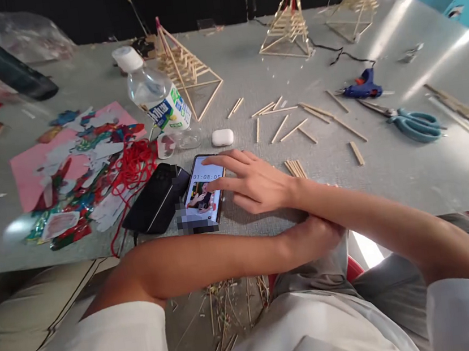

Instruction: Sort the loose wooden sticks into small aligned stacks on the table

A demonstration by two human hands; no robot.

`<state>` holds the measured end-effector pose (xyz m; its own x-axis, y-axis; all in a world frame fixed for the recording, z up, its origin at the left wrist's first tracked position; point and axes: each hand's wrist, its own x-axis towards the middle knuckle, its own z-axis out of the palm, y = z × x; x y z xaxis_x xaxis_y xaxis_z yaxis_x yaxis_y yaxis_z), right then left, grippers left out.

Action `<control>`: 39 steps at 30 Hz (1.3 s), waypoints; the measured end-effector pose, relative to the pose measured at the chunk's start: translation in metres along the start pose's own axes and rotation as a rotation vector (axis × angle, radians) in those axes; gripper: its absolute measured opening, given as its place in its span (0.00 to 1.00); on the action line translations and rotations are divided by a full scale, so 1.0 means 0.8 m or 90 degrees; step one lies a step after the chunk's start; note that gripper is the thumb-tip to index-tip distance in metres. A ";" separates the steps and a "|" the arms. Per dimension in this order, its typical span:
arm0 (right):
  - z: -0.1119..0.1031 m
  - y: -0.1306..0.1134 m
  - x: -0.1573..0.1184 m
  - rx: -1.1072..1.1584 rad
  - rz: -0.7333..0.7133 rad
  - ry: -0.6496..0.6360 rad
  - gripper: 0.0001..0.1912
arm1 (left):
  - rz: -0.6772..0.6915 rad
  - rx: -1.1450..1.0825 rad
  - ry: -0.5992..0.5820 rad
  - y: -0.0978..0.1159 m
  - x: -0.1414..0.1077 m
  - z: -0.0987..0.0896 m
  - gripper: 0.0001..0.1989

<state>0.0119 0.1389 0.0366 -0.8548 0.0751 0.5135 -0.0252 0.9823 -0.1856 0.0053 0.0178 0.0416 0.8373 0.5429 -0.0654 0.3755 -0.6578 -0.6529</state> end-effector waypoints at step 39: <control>0.003 -0.015 0.001 0.070 0.078 0.208 0.22 | 0.330 1.086 -0.166 0.011 0.004 0.007 0.32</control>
<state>0.0105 0.1271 0.0368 -0.6453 0.2597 0.7184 -0.0035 0.9394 -0.3427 0.0089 0.0165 0.0312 0.5829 0.6490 -0.4889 -0.7981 0.3445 -0.4943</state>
